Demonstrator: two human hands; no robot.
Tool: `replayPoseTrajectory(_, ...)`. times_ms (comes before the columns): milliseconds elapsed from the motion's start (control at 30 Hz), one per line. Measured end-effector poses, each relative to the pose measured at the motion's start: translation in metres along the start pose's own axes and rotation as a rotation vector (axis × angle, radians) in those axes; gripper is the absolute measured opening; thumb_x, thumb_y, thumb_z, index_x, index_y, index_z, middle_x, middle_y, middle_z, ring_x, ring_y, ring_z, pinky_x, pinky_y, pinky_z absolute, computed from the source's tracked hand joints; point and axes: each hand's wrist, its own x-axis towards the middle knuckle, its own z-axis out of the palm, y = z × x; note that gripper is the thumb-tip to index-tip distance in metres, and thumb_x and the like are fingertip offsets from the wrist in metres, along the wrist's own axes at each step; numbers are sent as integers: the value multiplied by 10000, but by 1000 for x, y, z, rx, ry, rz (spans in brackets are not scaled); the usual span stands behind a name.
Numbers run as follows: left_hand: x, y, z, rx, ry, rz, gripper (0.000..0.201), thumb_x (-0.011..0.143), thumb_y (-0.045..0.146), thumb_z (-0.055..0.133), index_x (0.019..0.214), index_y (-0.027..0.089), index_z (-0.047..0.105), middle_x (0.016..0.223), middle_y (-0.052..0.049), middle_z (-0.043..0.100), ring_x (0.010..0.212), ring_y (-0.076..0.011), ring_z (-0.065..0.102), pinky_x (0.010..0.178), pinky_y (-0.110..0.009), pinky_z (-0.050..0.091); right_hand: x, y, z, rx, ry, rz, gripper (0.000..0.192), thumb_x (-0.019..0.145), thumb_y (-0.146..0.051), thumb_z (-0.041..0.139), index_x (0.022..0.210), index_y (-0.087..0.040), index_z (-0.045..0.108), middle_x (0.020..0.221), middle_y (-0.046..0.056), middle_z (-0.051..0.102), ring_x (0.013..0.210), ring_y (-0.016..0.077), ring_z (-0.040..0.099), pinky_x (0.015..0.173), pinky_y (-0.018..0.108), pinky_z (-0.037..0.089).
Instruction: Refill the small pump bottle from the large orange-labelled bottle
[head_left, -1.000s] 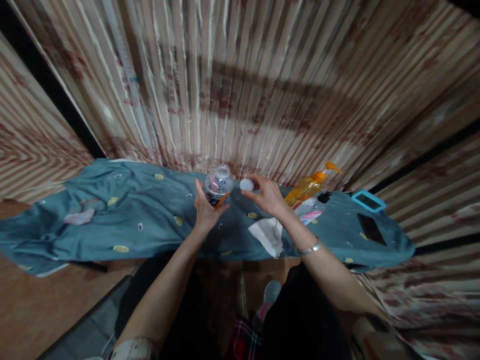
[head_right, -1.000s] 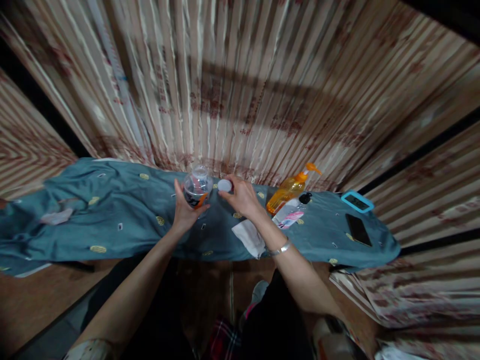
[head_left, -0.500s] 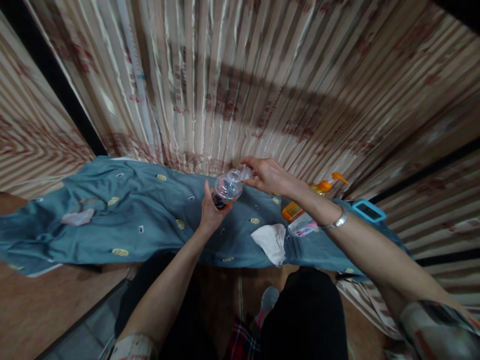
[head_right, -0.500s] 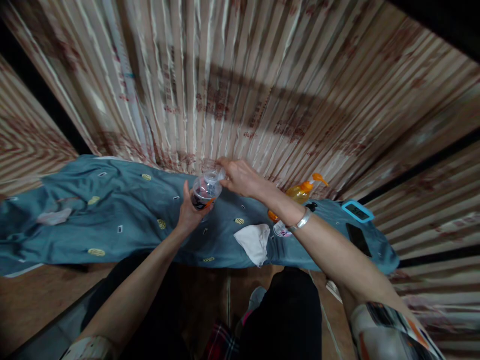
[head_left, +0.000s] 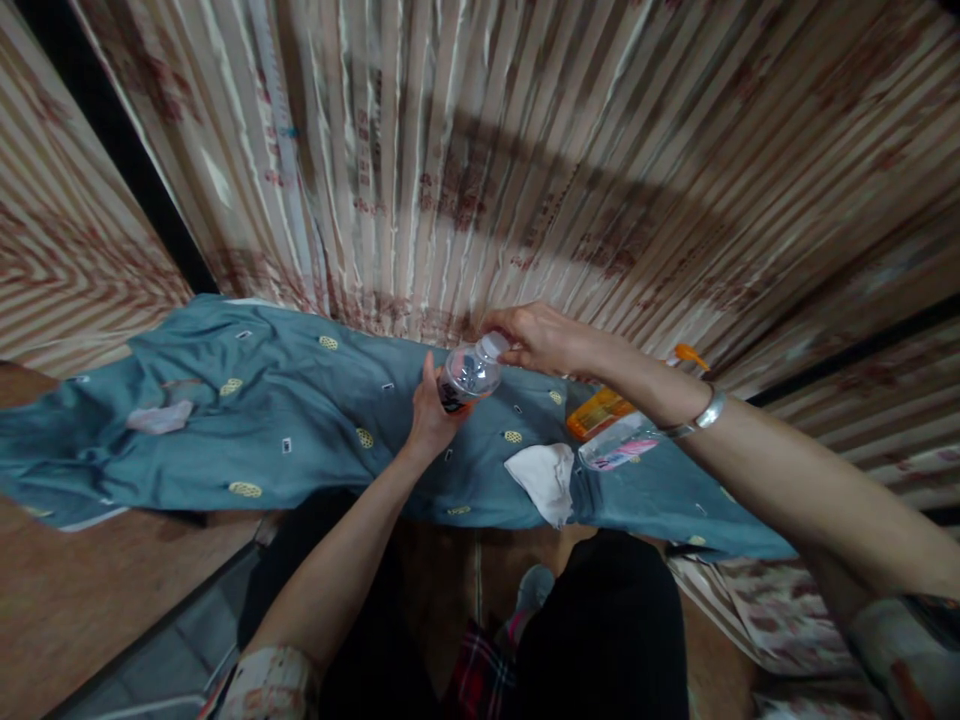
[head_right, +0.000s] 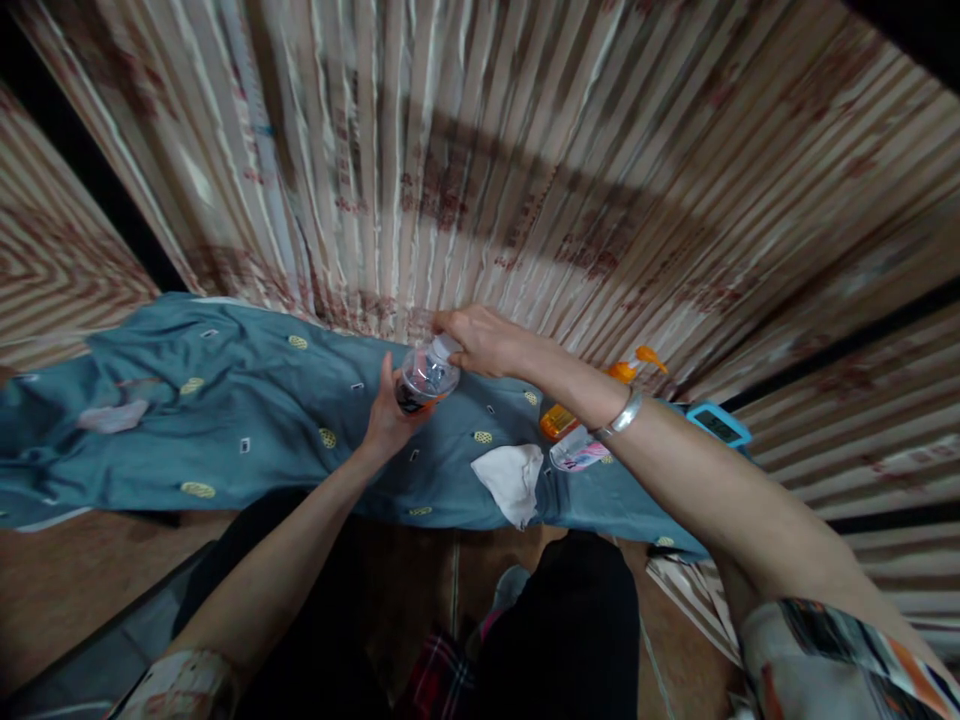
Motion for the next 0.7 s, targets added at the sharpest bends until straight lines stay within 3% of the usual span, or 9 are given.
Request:
replayPoseTrajectory(200,1,1,-1,13,-21,-26,1163,680,284,806,1585,190,82,1268,-133,659,1142,-312,661,1011,-480,517,4,-1,1,-55,-38,22,384,864,-211,703,1235,-121,656,939,85,732,882,237,676,737,297,401)
replayPoseTrajectory(333,1,3,0,27,-18,-41,1156,672,305,808,1584,164,110,1247,-131,670,1130,-313,663,995,-473,524,7,-3,4,-94,-43,70,331,964,-343,615,1171,-94,682,877,120,729,862,265,688,709,311,401)
replayPoseTrajectory(467,2,5,0,27,-1,-66,1146,674,299,807,1583,176,121,1233,-119,679,1109,-308,676,971,-462,536,9,-7,6,-108,-32,111,421,1013,-456,513,1058,-82,700,888,173,731,862,289,694,714,321,412)
replayPoseTrajectory(533,2,5,0,19,7,-74,1138,674,285,807,1582,184,127,1256,-126,672,1132,-315,671,971,-463,537,8,-8,5,-102,-32,110,443,987,-481,561,1105,-72,683,896,174,734,860,298,696,709,319,410)
replayPoseTrajectory(700,3,6,-1,13,-10,-85,1127,667,243,802,1580,197,142,1309,-141,650,1178,-330,649,1002,-485,521,6,-8,1,-79,-61,55,399,889,-292,725,1244,-129,641,903,85,747,862,245,696,692,277,389)
